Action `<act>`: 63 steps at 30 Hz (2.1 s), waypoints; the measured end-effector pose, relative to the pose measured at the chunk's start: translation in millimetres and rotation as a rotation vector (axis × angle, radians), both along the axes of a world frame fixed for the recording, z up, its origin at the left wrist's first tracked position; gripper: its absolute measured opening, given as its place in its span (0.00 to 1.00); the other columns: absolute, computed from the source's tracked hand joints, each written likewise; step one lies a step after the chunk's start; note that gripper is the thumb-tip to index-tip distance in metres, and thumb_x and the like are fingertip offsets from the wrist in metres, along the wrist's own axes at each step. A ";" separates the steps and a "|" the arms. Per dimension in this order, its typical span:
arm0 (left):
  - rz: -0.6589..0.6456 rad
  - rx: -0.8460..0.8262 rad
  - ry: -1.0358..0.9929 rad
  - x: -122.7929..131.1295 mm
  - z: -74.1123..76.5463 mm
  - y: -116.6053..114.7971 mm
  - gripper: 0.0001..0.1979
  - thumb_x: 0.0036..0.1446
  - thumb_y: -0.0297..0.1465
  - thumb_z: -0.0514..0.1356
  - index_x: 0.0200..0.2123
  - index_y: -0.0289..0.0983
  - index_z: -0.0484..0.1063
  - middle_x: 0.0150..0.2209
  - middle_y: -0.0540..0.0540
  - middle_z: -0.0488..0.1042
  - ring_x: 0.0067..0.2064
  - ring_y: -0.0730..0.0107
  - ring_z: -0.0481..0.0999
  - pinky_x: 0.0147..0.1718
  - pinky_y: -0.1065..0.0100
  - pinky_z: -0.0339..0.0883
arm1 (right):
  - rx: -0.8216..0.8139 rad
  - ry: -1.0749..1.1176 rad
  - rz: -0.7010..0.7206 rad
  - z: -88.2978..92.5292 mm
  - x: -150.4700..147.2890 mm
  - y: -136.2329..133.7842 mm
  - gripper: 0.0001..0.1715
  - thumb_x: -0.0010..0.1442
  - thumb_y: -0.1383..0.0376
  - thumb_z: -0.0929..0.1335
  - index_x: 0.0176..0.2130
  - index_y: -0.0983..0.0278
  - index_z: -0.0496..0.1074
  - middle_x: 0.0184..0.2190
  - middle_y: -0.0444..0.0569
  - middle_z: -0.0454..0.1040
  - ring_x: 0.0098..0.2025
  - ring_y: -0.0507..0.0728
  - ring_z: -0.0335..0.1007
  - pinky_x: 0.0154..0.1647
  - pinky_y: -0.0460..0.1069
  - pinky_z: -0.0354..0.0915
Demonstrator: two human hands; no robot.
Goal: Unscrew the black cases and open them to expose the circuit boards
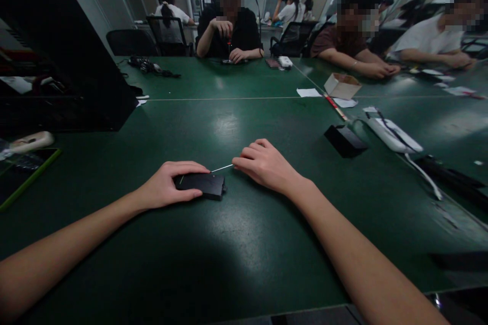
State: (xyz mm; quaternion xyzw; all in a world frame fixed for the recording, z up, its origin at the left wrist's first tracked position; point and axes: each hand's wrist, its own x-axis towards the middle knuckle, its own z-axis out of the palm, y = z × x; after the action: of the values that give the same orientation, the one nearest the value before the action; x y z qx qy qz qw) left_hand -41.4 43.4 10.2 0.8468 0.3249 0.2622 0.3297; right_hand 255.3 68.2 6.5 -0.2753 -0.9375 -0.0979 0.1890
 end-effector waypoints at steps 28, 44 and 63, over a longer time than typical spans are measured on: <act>-0.008 -0.004 -0.007 -0.8 -1.1 1.1 0.20 0.58 0.38 0.68 0.52 0.37 0.78 0.50 0.41 0.81 0.51 0.58 0.79 0.51 0.62 0.70 | -0.132 0.073 0.032 -9.0 -8.2 -4.4 0.16 0.72 0.63 0.61 0.46 0.64 0.76 0.38 0.53 0.76 0.40 0.56 0.68 0.42 0.52 0.60; 0.023 -0.023 -0.025 0.1 -4.1 1.6 0.20 0.56 0.37 0.69 0.51 0.36 0.78 0.49 0.42 0.81 0.50 0.58 0.80 0.51 0.62 0.70 | 0.073 0.042 0.025 -11.3 -25.4 -12.2 0.17 0.72 0.65 0.60 0.46 0.65 0.76 0.35 0.51 0.76 0.35 0.54 0.67 0.35 0.50 0.57; 0.020 -0.021 -0.067 -0.6 -4.8 0.5 0.20 0.55 0.36 0.70 0.51 0.38 0.79 0.49 0.41 0.81 0.50 0.55 0.80 0.52 0.61 0.69 | -0.310 0.189 0.048 -22.1 -33.7 -13.3 0.19 0.73 0.63 0.59 0.52 0.65 0.74 0.37 0.51 0.75 0.38 0.54 0.71 0.39 0.49 0.66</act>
State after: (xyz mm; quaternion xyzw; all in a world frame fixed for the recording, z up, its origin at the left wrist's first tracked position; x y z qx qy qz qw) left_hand -42.0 43.9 5.4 0.8307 0.3247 0.2902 0.3468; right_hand 221.6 54.9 -15.6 -0.2866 -0.9258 0.0788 0.2337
